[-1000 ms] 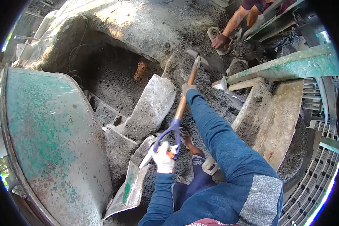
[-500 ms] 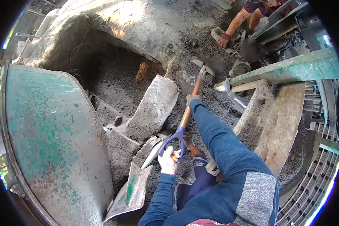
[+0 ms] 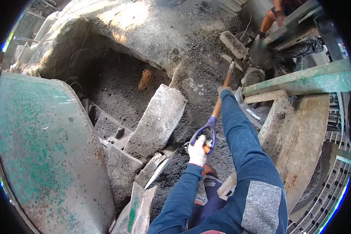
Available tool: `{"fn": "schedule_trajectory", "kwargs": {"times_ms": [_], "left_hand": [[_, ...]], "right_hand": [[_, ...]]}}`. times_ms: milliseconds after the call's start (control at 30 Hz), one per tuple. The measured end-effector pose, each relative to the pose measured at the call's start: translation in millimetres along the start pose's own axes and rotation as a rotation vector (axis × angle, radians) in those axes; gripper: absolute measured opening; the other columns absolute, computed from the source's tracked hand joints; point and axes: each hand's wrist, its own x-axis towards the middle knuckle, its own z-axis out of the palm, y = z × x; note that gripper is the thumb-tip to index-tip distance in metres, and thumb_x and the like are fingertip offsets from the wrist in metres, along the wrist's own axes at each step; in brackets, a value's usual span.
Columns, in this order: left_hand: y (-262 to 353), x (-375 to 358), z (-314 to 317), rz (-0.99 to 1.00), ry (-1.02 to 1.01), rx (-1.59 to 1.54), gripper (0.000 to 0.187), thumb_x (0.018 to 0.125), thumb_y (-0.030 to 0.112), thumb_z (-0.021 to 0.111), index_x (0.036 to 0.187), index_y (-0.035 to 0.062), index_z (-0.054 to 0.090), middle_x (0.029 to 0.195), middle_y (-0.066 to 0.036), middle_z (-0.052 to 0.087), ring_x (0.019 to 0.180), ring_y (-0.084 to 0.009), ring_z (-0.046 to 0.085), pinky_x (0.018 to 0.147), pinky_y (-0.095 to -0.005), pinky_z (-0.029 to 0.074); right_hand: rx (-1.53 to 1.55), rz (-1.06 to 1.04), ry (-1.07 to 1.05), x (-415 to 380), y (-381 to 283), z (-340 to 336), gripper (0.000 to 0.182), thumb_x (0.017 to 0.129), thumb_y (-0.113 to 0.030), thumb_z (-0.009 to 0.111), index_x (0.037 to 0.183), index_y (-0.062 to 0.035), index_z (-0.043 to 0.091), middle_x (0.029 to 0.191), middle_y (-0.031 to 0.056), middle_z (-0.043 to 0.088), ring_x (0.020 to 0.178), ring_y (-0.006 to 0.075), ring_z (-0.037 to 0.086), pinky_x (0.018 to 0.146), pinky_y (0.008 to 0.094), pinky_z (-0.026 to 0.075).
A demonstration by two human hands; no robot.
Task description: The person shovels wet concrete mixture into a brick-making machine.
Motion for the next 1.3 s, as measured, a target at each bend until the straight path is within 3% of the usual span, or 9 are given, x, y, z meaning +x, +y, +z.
{"fn": "schedule_trajectory", "kwargs": {"times_ms": [167,200,367,400,533,733,900,1133,1300], "left_hand": [[20.5,-53.5,-39.8,0.136,0.144,0.089,0.014,0.091,0.005,0.065,0.104,-0.0009,0.064,0.077,-0.008,0.066,0.06,-0.0176,0.063,0.059,-0.0305,0.055],[42.1,-81.6,-49.6,0.037,0.167,0.125,0.014,0.091,0.005,0.063,0.103,-0.001,0.063,0.076,-0.007,0.064,0.059,-0.0178,0.063,0.06,-0.0329,0.057],[33.8,-115.7,-71.0,0.083,0.179,-0.048,0.008,0.092,0.007,0.064,0.097,0.0015,0.061,0.071,-0.009,0.061,0.048,-0.0206,0.059,0.054,-0.0369,0.058],[39.2,-107.2,-55.9,0.089,0.15,0.006,0.008,0.092,0.007,0.063,0.097,0.0013,0.061,0.07,-0.009,0.062,0.047,-0.0197,0.058,0.054,-0.0385,0.059],[59.8,-39.8,1.0,0.087,0.139,0.043,0.008,0.093,0.006,0.065,0.096,-0.0012,0.061,0.064,-0.007,0.057,0.047,-0.018,0.058,0.05,-0.0372,0.058],[114.1,21.4,31.7,0.005,0.119,0.149,0.009,0.093,0.009,0.063,0.095,-0.0002,0.063,0.067,-0.008,0.057,0.047,-0.0201,0.056,0.05,-0.0389,0.058],[150.1,20.8,25.1,0.083,0.047,0.119,0.017,0.094,0.009,0.061,0.104,-0.0037,0.065,0.077,-0.012,0.065,0.047,-0.0187,0.057,0.047,-0.0343,0.056],[103.4,44.8,-14.6,0.156,0.096,0.237,0.018,0.09,0.006,0.068,0.106,-0.0029,0.067,0.071,-0.008,0.063,0.05,-0.0176,0.059,0.045,-0.0315,0.05],[197.3,23.4,11.1,0.267,0.118,0.594,0.009,0.084,0.002,0.064,0.092,-0.003,0.064,0.07,-0.006,0.06,0.056,-0.0163,0.06,0.046,-0.0312,0.049]], "right_hand": [[-0.246,-0.045,0.05,-26.5,59.5,38.7,0.053,0.084,-0.031,0.066,0.126,0.0011,0.064,0.127,0.0218,0.067,0.115,0.0337,0.067,0.097,0.0412,0.054],[-0.334,-0.028,-0.006,-95.1,53.1,15.4,0.056,0.087,-0.037,0.061,0.124,0.0052,0.062,0.126,0.0251,0.066,0.115,0.0331,0.067,0.099,0.0403,0.053],[-0.196,0.015,-0.016,-111.9,86.0,29.2,0.043,0.084,-0.029,0.069,0.11,0.0044,0.068,0.096,0.0213,0.074,0.084,0.0328,0.075,0.076,0.041,0.061],[-0.15,0.097,-0.122,-99.9,68.9,17.8,0.059,0.086,-0.039,0.069,0.126,0.0037,0.061,0.12,0.0229,0.069,0.108,0.0348,0.07,0.093,0.0433,0.056],[-0.014,-0.014,-0.036,-45.2,14.7,-3.5,0.059,0.088,-0.037,0.066,0.127,0.0059,0.059,0.116,0.0232,0.07,0.105,0.0352,0.071,0.089,0.0424,0.058],[-0.121,-0.004,-0.093,-4.0,-33.7,4.7,0.069,0.089,-0.035,0.063,0.142,0.0061,0.047,0.141,0.0257,0.056,0.122,0.0352,0.063,0.104,0.0401,0.05],[-0.116,0.005,-0.038,-65.5,-62.6,4.1,0.07,0.089,-0.038,0.063,0.142,0.0052,0.048,0.141,0.0236,0.057,0.126,0.0341,0.061,0.11,0.0392,0.045],[-0.129,-0.014,-0.085,-62.8,-39.2,7.3,0.07,0.089,-0.037,0.061,0.143,0.0057,0.046,0.138,0.0235,0.059,0.121,0.0328,0.064,0.105,0.0406,0.049],[-0.319,0.01,-0.141,-45.7,-25.9,47.1,0.054,0.096,-0.034,0.05,0.134,0.0049,0.057,0.139,0.0204,0.059,0.126,0.0293,0.06,0.105,0.0379,0.049]]}}
